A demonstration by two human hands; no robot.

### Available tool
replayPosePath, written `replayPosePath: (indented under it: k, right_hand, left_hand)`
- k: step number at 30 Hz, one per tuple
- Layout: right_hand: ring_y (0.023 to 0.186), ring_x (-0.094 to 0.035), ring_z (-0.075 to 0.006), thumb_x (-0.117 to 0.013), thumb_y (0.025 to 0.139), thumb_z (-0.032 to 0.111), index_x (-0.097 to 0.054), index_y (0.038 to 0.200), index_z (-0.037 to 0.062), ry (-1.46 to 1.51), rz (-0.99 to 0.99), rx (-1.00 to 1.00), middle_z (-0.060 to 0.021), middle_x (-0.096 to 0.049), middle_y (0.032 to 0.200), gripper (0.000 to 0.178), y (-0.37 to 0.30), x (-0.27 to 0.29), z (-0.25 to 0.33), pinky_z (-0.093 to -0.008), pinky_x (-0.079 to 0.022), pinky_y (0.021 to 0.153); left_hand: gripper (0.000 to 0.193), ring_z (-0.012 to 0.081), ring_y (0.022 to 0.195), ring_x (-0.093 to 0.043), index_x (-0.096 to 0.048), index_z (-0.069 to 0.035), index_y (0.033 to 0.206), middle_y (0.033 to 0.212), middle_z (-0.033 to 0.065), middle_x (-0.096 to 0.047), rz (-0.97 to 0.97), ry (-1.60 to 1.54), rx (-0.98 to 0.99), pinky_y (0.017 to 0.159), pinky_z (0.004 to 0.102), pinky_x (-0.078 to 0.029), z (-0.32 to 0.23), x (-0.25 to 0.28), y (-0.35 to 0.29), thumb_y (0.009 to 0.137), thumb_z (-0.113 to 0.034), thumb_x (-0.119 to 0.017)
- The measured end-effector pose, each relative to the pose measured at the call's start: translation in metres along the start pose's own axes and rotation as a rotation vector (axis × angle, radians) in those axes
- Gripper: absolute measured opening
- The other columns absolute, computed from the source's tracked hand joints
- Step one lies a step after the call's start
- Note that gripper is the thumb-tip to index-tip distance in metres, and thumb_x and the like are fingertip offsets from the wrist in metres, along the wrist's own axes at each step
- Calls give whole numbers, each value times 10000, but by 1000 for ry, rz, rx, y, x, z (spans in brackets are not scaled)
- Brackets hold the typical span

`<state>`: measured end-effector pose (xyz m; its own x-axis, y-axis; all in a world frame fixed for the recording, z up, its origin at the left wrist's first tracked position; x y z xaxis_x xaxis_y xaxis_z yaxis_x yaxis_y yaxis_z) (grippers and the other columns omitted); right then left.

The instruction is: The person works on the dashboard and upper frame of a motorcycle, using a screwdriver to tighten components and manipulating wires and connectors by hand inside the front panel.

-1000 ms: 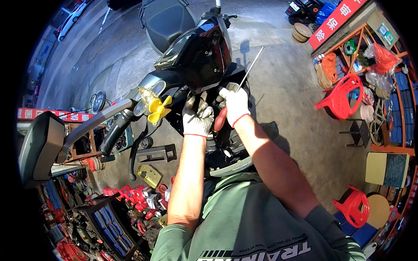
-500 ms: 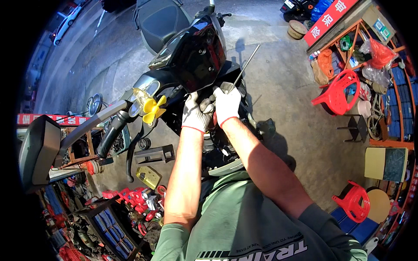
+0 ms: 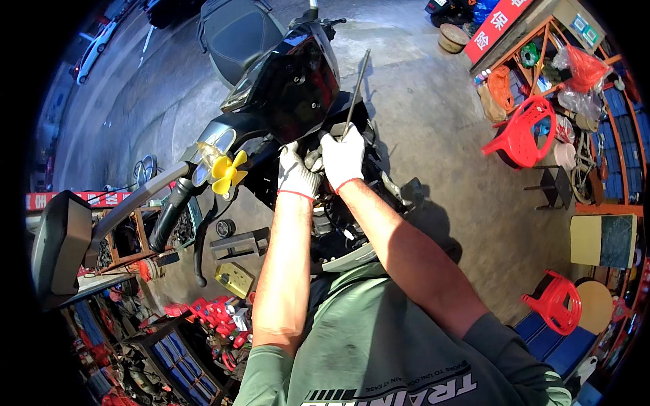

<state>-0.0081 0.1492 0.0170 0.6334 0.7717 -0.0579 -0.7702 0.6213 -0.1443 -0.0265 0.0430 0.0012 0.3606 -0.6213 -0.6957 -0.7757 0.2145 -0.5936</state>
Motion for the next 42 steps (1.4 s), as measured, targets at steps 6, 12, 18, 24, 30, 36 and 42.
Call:
replayPosePath:
  k: [6,12,18,24,30,36,42]
  right_hand:
    - [626,-568,-179,-647,762,76,-513,830,3,-107,3,-31,-87,-568,723,167,-3,0,4,-321,-468,573]
    - [761,-611,-334,-645,757,123,-510,845,-4,-43,53,-156,-169,-600,770,206,-10,0,15,-405,-474,712]
    - [674,-617,-263,-632,778,101,-498,856,-2,-175,22,-27,-146,-585,784,186,-4,4,11,-379,-497,631]
    - [655,-613,-251,-613,797,86,-499,864,-7,-36,-24,-108,-136,-577,784,162,0,7,3,-362,-499,603]
    - [587,-556,-163,-612,737,39,-526,835,29,221,-21,-164,-61,-564,712,131,1,11,-22,-307,-465,538]
    - [458,-485,-89,-558,820,48,-604,1008,32,347,50,-285,-21,-571,660,194,-1,27,-30,-240,-400,421]
    - [467,-488,-84,-572,835,72,-570,1172,-11,348,224,-319,-33,-594,679,347,-4,16,-11,-233,-399,436]
  left_hand:
    - [235,110,471,-424,-567,-84,1010,777,56,-568,98,17,-19,361,217,-310,-3,6,5,919,-296,-526]
    - [237,135,531,-514,-583,-83,994,831,79,-613,-3,48,-23,378,222,-370,-6,7,3,921,-295,-507]
    - [253,151,559,-527,-585,-85,1006,846,76,-618,32,61,-26,402,235,-401,-3,6,7,929,-303,-482]
    - [243,154,566,-519,-576,-108,1001,854,64,-607,-128,117,-56,413,240,-393,0,-1,-3,945,-312,-456]
    - [213,118,466,-382,-545,-130,959,881,78,-609,-90,78,-33,390,233,-276,-2,11,9,940,-313,-438]
    - [206,103,424,-286,-551,-129,922,902,95,-622,-81,38,-26,384,223,-231,1,3,1,925,-304,-442]
    - [234,98,424,-292,-578,-122,946,870,72,-624,-159,81,-63,381,217,-226,-2,5,3,912,-330,-475]
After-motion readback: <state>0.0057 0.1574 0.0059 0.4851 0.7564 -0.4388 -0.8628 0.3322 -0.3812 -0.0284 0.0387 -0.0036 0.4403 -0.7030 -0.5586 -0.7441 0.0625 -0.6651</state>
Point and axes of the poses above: each hand's wrist, its own y-axis towards the middle knuckle, its own x-axis out of the back of the hand, z = x × y, the point moved 6 cm from there along y, towards the middle knuckle
